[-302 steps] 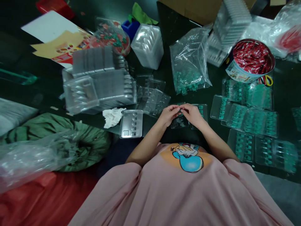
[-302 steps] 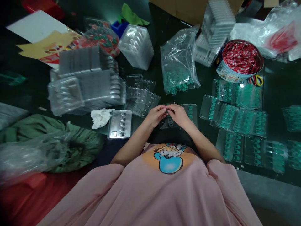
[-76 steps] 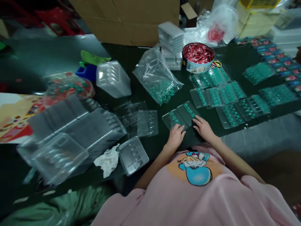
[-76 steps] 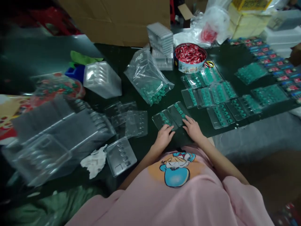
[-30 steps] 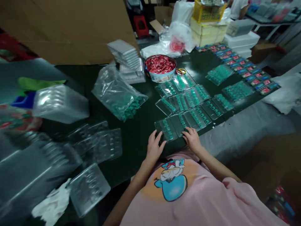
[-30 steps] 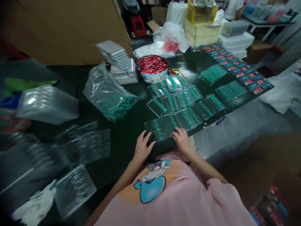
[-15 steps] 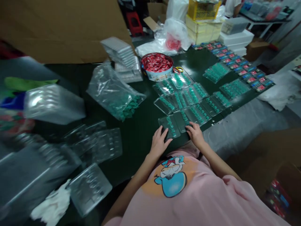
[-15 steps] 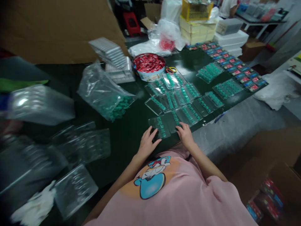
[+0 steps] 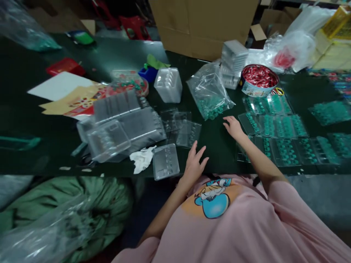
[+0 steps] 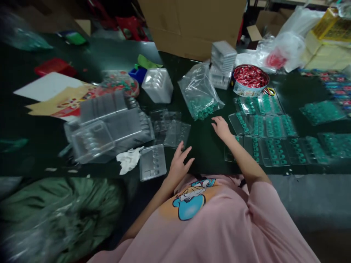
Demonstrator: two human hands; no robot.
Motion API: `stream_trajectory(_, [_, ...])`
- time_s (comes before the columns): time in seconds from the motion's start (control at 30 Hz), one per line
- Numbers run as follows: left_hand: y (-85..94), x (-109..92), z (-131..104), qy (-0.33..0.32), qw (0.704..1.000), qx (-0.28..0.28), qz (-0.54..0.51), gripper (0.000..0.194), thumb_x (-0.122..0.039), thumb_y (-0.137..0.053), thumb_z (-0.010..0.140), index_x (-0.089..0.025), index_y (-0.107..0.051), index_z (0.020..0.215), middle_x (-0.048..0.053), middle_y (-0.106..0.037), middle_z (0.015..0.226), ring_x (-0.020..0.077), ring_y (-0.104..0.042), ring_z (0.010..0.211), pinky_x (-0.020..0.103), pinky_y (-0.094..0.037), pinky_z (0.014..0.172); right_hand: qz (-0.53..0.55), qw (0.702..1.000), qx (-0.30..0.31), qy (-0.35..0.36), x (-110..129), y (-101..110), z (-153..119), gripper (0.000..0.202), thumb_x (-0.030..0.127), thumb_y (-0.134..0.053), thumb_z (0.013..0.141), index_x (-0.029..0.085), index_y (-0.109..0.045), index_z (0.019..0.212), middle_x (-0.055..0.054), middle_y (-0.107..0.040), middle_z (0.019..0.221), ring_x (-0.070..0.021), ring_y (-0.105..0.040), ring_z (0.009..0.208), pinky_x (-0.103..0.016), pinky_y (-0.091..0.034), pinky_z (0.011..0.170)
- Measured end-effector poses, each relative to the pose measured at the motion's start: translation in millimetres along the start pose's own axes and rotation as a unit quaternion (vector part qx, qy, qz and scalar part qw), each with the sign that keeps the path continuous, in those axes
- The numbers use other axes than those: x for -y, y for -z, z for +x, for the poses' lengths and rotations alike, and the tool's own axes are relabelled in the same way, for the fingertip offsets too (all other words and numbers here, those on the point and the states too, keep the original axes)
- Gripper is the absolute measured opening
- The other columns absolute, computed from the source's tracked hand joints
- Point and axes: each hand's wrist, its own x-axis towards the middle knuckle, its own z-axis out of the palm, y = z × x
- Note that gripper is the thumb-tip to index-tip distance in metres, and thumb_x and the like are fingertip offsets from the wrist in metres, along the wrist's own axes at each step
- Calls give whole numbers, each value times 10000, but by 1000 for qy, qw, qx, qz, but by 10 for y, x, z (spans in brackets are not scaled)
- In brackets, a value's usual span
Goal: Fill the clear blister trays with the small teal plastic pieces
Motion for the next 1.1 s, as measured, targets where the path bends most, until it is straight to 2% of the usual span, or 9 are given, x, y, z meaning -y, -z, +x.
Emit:
stream_trajectory(0.1, [102,92,-153,9,999,-35,-14,437,-258,-587,931,-222,-545,1365,151,-302,1595,301,-385,1441,494,-450,1115,-60,996,53,-29,129,-338,531,477,160,-595,867,80,-567,1337,-211,-543,1356,-308,-516,1263,-473,-424,1101])
stream_trajectory(0.23, [121,183,-251,31,997,-68,-12,396,-261,-569,940,-200,-568,1332,171,-355,1559,298,-413,1419,500,-450,1112,-103,991,78,-17,238,-589,748,561,150,-645,832,94,-532,1379,-224,-465,1439,-350,-454,1323,-542,-381,1124])
stream_trajectory(0.4, [149,233,-74,43,995,-71,48,372,-247,-583,921,-210,-599,1291,159,-429,1504,325,-402,1404,557,-416,1123,-91,995,30,36,402,-647,439,410,148,-579,876,125,-608,1284,-226,-535,1355,-346,-507,1234,-567,-421,1048])
stream_trajectory(0.5, [205,280,138,55,991,-80,87,384,-234,-571,916,-186,-603,1296,163,-428,1501,349,-353,1424,569,-376,1144,-24,985,95,139,661,-775,145,298,203,-527,938,145,-656,1200,-175,-618,1248,-281,-531,1192,-478,-439,1047])
stream_trajectory(0.6, [230,326,317,69,989,-69,107,397,-238,-567,910,-148,-606,1294,185,-443,1481,360,-359,1412,557,-354,1156,2,959,170,225,833,-829,-121,226,288,-609,918,147,-696,1072,-157,-622,1209,-257,-538,1154,-438,-450,1026])
stream_trajectory(0.77, [162,316,563,80,985,-29,152,373,-250,-517,933,-141,-624,1273,178,-503,1430,326,-425,1359,484,-367,1151,-29,940,220,258,546,-405,-470,194,345,-641,902,161,-700,879,-118,-616,1041,-236,-546,1000,-406,-469,949])
stream_trajectory(0.9, [131,340,904,133,969,-5,207,376,-265,-537,924,-143,-619,1270,178,-548,1345,333,-467,1291,469,-393,1097,-122,942,233,208,209,13,-594,189,337,-664,886,152,-703,892,-126,-627,1039,-259,-540,1004,-406,-460,893])
stream_trajectory(1.0, [132,405,1129,211,941,44,261,388,-321,-620,873,-124,-640,1206,195,-577,1223,362,-529,1163,457,-452,979,-185,943,226,161,85,146,-614,172,321,-662,888,162,-702,940,-124,-635,1068,-287,-532,1060,-406,-449,857])
stream_trajectory(1.1, [111,444,1231,231,921,97,297,329,-316,-607,865,-113,-673,1117,201,-566,1196,350,-569,1082,419,-469,910,-204,944,221,136,-7,175,-596,137,282,-666,886,169,-696,958,-124,-637,1092,-296,-516,1124,-401,-440,865])
